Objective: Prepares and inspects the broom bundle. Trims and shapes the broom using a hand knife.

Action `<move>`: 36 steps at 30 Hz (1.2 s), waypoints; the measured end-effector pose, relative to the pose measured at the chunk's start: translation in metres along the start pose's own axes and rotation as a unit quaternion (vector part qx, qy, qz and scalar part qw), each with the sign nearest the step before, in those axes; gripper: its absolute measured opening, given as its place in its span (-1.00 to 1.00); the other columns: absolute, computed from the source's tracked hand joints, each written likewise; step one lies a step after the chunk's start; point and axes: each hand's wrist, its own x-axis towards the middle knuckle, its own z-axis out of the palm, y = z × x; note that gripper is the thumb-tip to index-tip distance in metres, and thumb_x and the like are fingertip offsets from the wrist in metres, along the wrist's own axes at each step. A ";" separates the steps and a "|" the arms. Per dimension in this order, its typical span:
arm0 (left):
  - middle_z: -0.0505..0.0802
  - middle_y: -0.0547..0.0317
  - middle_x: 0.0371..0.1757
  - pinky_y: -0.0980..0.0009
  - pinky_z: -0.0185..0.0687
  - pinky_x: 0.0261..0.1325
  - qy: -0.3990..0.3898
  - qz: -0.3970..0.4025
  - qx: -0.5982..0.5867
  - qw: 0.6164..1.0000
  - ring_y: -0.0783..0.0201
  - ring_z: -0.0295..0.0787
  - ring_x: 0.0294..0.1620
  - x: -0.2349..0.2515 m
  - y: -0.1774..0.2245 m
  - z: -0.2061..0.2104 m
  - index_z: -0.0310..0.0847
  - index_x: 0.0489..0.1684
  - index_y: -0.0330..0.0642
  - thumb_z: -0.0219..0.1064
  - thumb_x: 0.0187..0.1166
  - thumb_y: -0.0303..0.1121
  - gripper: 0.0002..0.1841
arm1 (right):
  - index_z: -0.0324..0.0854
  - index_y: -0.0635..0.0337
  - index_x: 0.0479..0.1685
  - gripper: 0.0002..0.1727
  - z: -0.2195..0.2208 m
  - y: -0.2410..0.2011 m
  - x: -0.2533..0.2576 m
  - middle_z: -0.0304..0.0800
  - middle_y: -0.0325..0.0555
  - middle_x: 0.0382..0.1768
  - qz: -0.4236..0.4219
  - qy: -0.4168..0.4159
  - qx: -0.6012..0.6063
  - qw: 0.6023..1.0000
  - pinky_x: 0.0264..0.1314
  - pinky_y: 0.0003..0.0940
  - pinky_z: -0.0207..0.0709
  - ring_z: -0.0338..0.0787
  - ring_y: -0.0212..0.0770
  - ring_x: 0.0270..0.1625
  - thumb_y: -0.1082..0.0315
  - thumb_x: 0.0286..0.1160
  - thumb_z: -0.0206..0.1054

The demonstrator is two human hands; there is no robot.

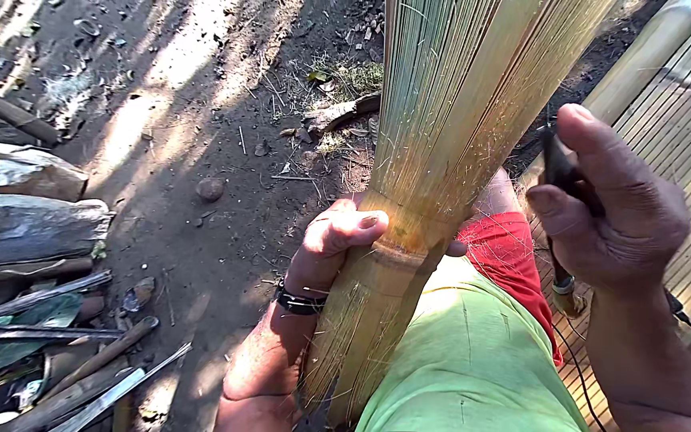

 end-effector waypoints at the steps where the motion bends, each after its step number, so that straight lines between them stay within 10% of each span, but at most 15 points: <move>1: 0.89 0.28 -0.23 0.56 0.83 -0.20 0.002 0.005 0.008 1.000 0.50 0.88 -0.25 -0.001 -0.001 -0.001 0.72 -0.06 -0.08 0.23 0.71 -0.34 -0.86 | 0.37 -0.08 0.76 -0.40 0.002 0.000 -0.001 0.68 -0.19 -0.08 0.003 -0.013 0.000 1.000 -0.32 -0.50 0.61 0.66 -0.44 -0.28 0.22 0.72 0.27; 15: 0.90 0.11 -0.11 0.29 0.87 -0.07 0.016 -0.034 -0.001 0.999 0.29 0.90 -0.12 0.003 -0.003 -0.002 0.73 0.05 -0.11 0.29 0.64 -0.22 -0.77 | 0.54 -0.07 0.64 -0.50 0.007 -0.001 0.005 0.66 -0.17 -0.14 -0.016 -0.015 0.012 1.000 -0.31 -0.49 0.60 0.67 -0.39 -0.24 0.29 0.72 0.26; 22: 0.91 0.39 -0.22 0.63 0.80 -0.16 0.015 0.013 0.022 1.000 0.59 0.86 -0.23 0.004 0.001 0.004 0.78 -0.04 -0.01 0.28 0.67 -0.30 -0.85 | 0.32 -0.13 0.80 -0.37 0.009 -0.001 -0.005 0.65 -0.18 -0.09 0.005 -0.035 0.019 0.999 -0.33 -0.49 0.60 0.64 -0.43 -0.27 0.17 0.73 0.27; 30: 0.89 0.36 -0.23 0.61 0.81 -0.19 -0.003 0.012 0.025 1.000 0.57 0.86 -0.25 0.000 0.000 0.000 0.74 0.00 -0.05 0.24 0.70 -0.33 -0.84 | 0.57 0.01 0.61 -0.51 0.014 -0.002 0.004 0.69 -0.13 -0.11 -0.025 -0.014 0.026 0.999 -0.22 -0.50 0.61 0.68 -0.38 -0.19 0.28 0.71 0.28; 36: 0.92 0.27 -0.16 0.53 0.84 -0.10 -0.002 0.001 -0.008 1.000 0.48 0.89 -0.17 0.003 0.002 0.004 0.74 -0.05 -0.05 0.21 0.71 -0.33 -0.84 | 0.38 -0.10 0.76 -0.37 0.019 -0.005 -0.006 0.66 -0.19 -0.20 -0.024 -0.051 0.034 0.998 -0.25 -0.44 0.56 0.62 -0.38 -0.27 0.22 0.66 0.33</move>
